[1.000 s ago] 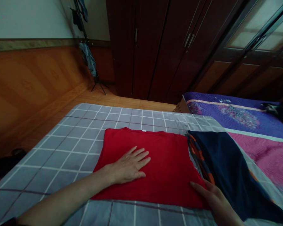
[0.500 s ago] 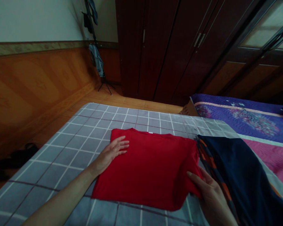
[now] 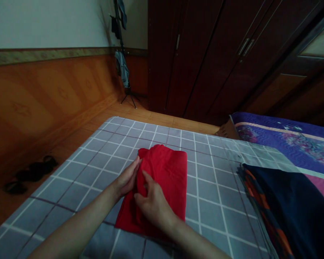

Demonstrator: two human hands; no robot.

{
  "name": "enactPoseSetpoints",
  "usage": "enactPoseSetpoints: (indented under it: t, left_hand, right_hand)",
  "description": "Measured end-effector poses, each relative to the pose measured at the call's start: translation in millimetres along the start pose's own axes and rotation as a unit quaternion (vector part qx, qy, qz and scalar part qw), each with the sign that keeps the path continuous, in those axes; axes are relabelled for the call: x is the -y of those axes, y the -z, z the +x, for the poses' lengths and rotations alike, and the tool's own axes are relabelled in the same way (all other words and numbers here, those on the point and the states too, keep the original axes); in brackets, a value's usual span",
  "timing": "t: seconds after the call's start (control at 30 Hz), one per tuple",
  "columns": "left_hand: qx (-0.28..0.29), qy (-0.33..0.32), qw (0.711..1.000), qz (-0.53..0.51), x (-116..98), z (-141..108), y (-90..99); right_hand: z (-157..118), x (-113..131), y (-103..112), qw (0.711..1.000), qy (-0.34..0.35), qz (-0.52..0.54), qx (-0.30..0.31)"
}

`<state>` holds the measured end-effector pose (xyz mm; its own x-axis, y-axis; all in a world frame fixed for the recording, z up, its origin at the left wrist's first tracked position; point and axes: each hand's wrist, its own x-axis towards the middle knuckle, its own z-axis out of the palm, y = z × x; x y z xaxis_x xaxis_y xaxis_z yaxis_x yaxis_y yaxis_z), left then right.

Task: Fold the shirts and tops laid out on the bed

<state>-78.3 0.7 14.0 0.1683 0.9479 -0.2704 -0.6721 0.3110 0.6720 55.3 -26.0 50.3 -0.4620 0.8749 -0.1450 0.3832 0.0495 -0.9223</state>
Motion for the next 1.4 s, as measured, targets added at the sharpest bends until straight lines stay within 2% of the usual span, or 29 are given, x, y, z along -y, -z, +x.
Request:
enactPoseSetpoints:
  t: [0.07, 0.13, 0.27, 0.43, 0.67, 0.8, 0.9, 1.07, 1.2, 1.4]
  left_hand:
    - [-0.018, -0.022, 0.999, 0.014, -2, 0, -3.4]
    - [-0.018, -0.062, 0.997, 0.048, -6, 0, -7.0]
    - [-0.02, -0.147, 0.983, 0.106, -12, 6, -7.1]
    - [-0.053, -0.178, 0.971, 0.154, -12, 18, 6.4]
    - [-0.088, -0.168, 0.963, 0.191, -16, 21, 13.7]
    - [-0.079, -0.167, 0.966, 0.179, -18, 20, 13.0]
    - [-0.079, -0.17, 0.966, 0.177, -18, 20, 14.6]
    - [-0.07, -0.171, 0.968, 0.17, -19, 20, 14.5]
    - [-0.074, -0.175, 0.964, 0.186, -20, 17, 9.8]
    - [-0.083, -0.169, 0.951, 0.245, -16, 18, 11.7]
  right_hand:
    - [-1, -3, -12, 0.992, -0.008, -0.12, 0.044]
    - [-4, -5, -16, 0.978, -0.006, -0.193, 0.073]
    - [-9, -4, -14, 0.964, 0.007, -0.246, 0.099]
    - [-12, -3, -12, 0.945, 0.048, -0.3, 0.118]
    - [-27, -2, -12, 0.931, 0.154, -0.308, 0.121]
    - [-34, -9, -25, 0.902, 0.213, -0.352, 0.133]
    - [-34, -12, -34, 0.88, 0.237, -0.397, 0.113]
    - [-34, -6, -28, 0.856, 0.288, -0.417, 0.099]
    - [-34, -5, -22, 0.846, 0.296, -0.425, 0.13]
    - [-32, -12, -25, 0.827, 0.312, -0.439, 0.158]
